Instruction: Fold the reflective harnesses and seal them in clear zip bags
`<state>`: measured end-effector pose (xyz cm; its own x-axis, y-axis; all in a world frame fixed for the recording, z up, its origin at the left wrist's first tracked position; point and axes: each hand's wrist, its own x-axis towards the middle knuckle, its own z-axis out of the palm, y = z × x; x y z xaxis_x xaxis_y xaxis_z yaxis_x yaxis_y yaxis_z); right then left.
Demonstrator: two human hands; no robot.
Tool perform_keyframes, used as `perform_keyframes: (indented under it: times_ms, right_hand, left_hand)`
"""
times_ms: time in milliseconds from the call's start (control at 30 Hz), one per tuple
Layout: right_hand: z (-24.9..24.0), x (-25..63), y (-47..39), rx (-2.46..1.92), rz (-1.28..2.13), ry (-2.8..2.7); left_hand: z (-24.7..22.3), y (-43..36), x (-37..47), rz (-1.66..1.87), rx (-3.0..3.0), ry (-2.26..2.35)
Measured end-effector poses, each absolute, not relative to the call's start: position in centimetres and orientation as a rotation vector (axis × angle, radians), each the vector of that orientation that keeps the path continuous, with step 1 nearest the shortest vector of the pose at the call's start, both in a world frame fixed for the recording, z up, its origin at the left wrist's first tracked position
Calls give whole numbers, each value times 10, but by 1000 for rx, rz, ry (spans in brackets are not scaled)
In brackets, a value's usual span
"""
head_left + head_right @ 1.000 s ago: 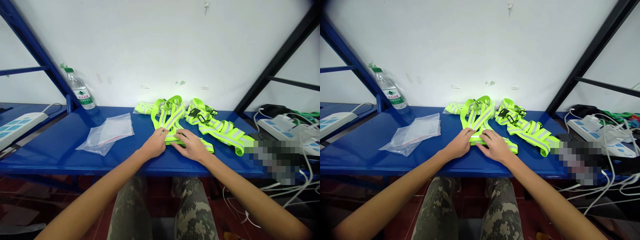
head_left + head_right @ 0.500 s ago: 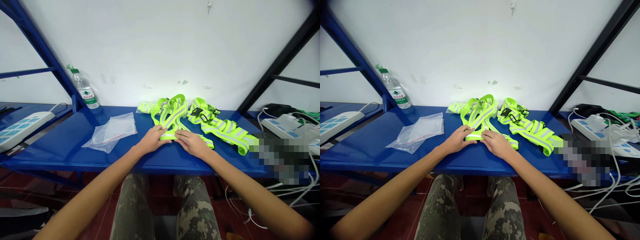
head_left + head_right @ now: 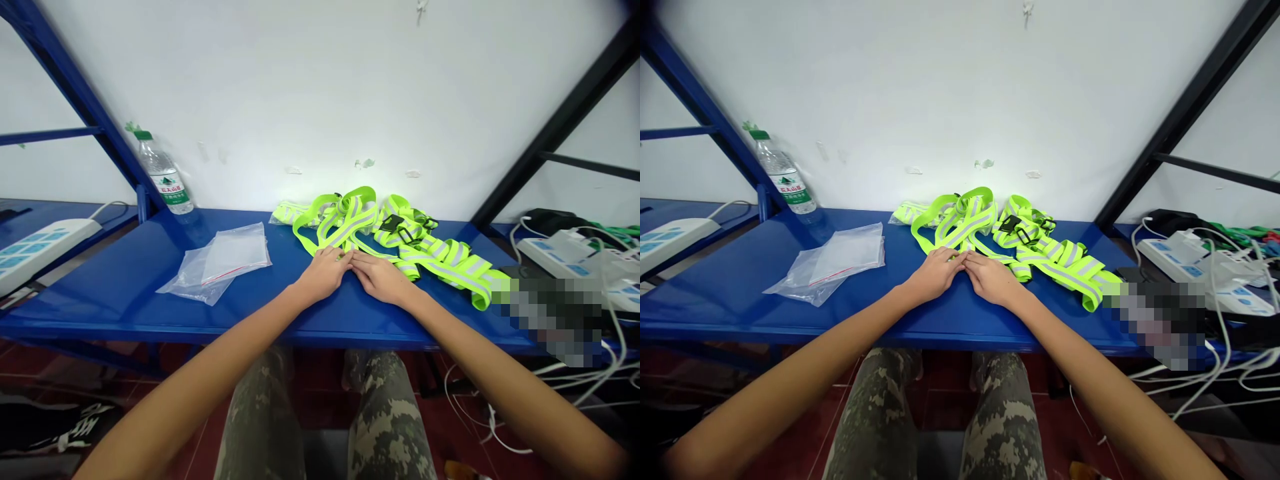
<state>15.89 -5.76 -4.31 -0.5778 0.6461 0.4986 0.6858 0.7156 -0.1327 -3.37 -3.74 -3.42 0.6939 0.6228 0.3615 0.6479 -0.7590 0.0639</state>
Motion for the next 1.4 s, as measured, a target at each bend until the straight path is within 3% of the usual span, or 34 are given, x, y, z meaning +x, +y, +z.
perform_keyframes:
  times_ms: [233, 633, 1000, 1167, 1400]
  right_hand:
    - [-42, 169, -65, -1112, -25, -2405]
    - [-33, 221, -85, -1422, -216, -2278]
    - [-8, 221, -91, -1932, -737, -2230]
    - [3, 213, -87, -2075, -663, -1910]
    - [11, 198, -68, -1825, -300, -1642]
  left_hand:
    - [-35, -34, -38, -621, -2899, -1067]
    - [-37, -33, -39, -731, -2934, -1032]
    - [-37, -33, -40, -714, -2940, -1062]
    - [-34, -36, -40, -691, -2966, -1099]
    - [-35, -36, -40, -712, -2992, -1072]
